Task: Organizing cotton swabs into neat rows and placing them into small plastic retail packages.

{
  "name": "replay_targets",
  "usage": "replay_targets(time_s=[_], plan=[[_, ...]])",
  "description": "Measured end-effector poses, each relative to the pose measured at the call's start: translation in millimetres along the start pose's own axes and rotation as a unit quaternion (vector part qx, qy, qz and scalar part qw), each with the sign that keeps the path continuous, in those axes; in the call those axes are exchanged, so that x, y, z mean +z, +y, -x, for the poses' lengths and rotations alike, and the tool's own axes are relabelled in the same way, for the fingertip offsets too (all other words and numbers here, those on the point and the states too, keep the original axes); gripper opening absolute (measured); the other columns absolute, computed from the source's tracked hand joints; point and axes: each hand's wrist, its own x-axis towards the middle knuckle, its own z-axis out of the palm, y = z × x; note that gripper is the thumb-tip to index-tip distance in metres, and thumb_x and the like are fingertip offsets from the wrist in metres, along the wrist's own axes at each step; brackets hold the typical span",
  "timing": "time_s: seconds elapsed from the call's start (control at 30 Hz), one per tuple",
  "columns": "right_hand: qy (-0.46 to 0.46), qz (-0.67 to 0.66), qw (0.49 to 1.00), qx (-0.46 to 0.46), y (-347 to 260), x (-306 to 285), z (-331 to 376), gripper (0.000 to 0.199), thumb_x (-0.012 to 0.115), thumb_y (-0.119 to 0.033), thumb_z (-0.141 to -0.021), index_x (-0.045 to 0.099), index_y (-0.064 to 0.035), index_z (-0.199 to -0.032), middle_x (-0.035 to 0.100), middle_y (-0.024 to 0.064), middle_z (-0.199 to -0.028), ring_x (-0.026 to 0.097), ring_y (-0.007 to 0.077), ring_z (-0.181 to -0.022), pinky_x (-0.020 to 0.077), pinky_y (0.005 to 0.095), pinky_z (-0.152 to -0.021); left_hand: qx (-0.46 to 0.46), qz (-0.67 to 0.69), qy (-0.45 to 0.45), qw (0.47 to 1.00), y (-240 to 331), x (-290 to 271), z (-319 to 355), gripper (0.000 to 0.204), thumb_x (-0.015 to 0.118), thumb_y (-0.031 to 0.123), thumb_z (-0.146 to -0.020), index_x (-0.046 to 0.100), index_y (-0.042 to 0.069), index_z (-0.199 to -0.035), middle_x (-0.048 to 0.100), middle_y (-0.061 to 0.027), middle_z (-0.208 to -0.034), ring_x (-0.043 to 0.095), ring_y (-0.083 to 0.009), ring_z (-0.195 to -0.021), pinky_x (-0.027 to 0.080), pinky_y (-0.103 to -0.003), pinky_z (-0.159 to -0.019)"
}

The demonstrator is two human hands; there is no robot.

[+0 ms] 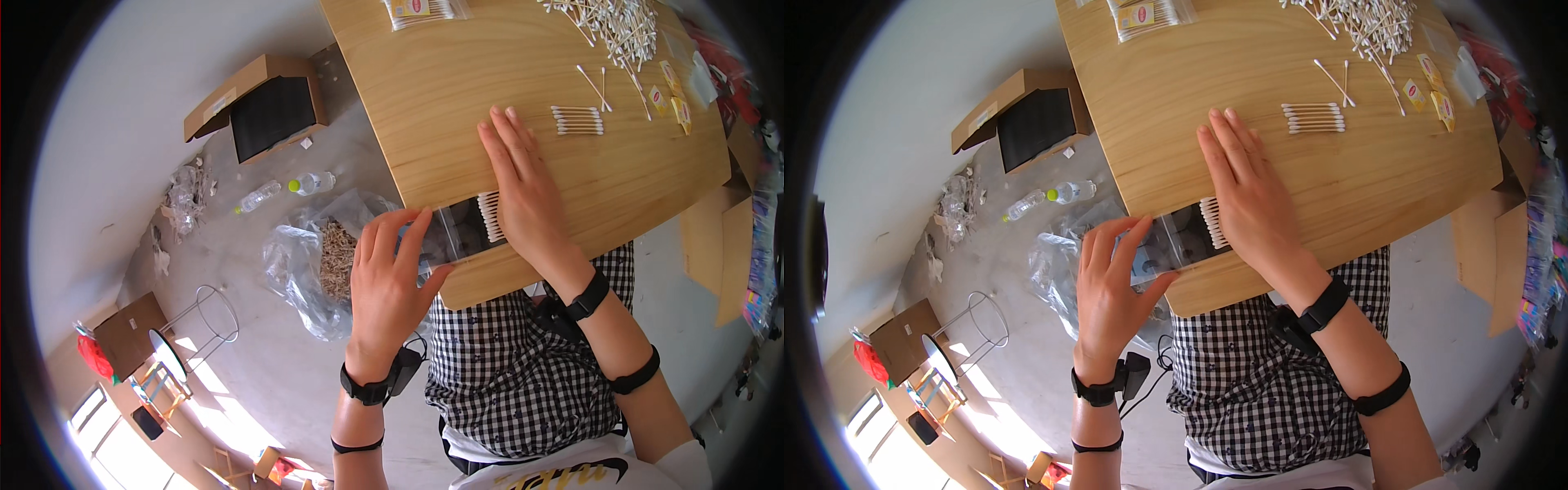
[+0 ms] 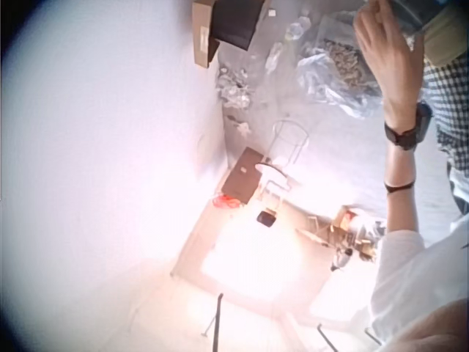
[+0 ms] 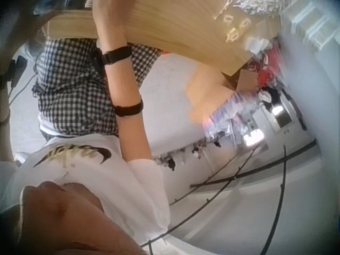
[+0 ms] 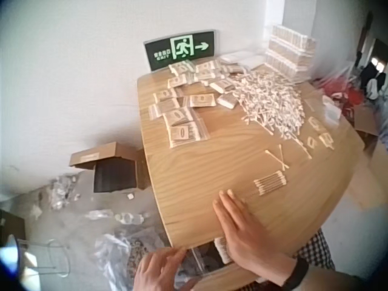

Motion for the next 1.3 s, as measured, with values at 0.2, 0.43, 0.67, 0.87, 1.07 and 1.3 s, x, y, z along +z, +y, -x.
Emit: replay_targets(time_s=[0.2,0.43,0.67,0.87,1.07,1.3], plan=[[0.009,0.001,1.0,-0.012,-8.9,4.3,-3.5,0.06,0.049,0.008,-0.085,0.04,0.0007,-0.144,0.034,0.0145,-0.154,0.03,0.0299,-0.145,0.0307,0.0464,-0.117,0.002,0.014,-0.051,0.999,-0.5,-7.5,-12.2,0.062,0.086,0.01,-0.061,0.061,0.004,-0.118,0.056,-0.0108,-0.111,0.055,-0.0316,-0.103,0.05,-0.04,-0.086],[0.0,0.006,1.0,-0.012,-8.7,1.5,-2.9,0.061,0.049,0.009,-0.083,0.041,0.0011,-0.143,0.035,0.0147,-0.153,0.031,0.0299,-0.144,0.032,0.0465,-0.117,0.037,0.046,-0.057,0.997,-1.4,3.2,-24.0,0.06,0.084,0.008,-0.06,0.057,0.002,-0.113,0.054,-0.0125,-0.107,0.054,-0.0325,-0.103,0.05,-0.04,-0.085],[-0.007,-0.035,0.999,-0.008,-13.0,7.1,-1.1,0.06,0.049,0.01,-0.086,0.041,-0.0003,-0.144,0.034,0.0132,-0.154,0.029,0.0298,-0.145,0.0295,0.0469,-0.118,0.023,0.11,-0.078,0.991,-1.6,10.0,-28.8,0.059,0.082,0.006,-0.06,0.054,0.001,-0.112,0.053,-0.0144,-0.106,0.053,-0.0348,-0.103,0.051,-0.041,-0.084],[-0.033,0.0,0.999,-0.031,-22.9,2.7,0.2,0.058,0.053,-0.002,-0.088,0.039,0.0001,-0.144,0.036,0.0148,-0.153,0.033,0.0299,-0.143,0.0342,0.0455,-0.115,0.031,0.138,-0.073,0.987,0.7,14.8,-26.6,0.06,0.082,0.003,-0.06,0.054,-0.001,-0.113,0.053,-0.0165,-0.108,0.053,-0.0366,-0.104,0.049,-0.042,-0.087],[-0.019,-0.024,0.999,-0.027,-31.5,13.0,-3.0,0.06,0.055,-0.005,-0.087,0.038,-0.0001,-0.145,0.036,0.0148,-0.153,0.033,0.0298,-0.144,0.0341,0.0447,-0.115,0.023,0.145,-0.073,0.986,-0.1,11.8,-24.4,0.063,0.084,0.005,-0.061,0.054,0.0,-0.117,0.054,-0.0162,-0.114,0.052,-0.0362,-0.107,0.048,-0.042,-0.09],[0.002,-0.087,0.996,-0.01,-44.3,13.2,-3.9,0.058,0.054,-0.003,-0.088,0.039,0.0011,-0.144,0.037,0.0175,-0.151,0.032,0.0322,-0.144,0.033,0.046,-0.116,0.023,0.086,0.033,0.995,-3.9,17.9,-11.6,0.058,0.086,0.008,-0.059,0.064,0.005,-0.113,0.053,-0.013,-0.13,0.049,-0.0361,-0.115,0.046,-0.046,-0.096]])
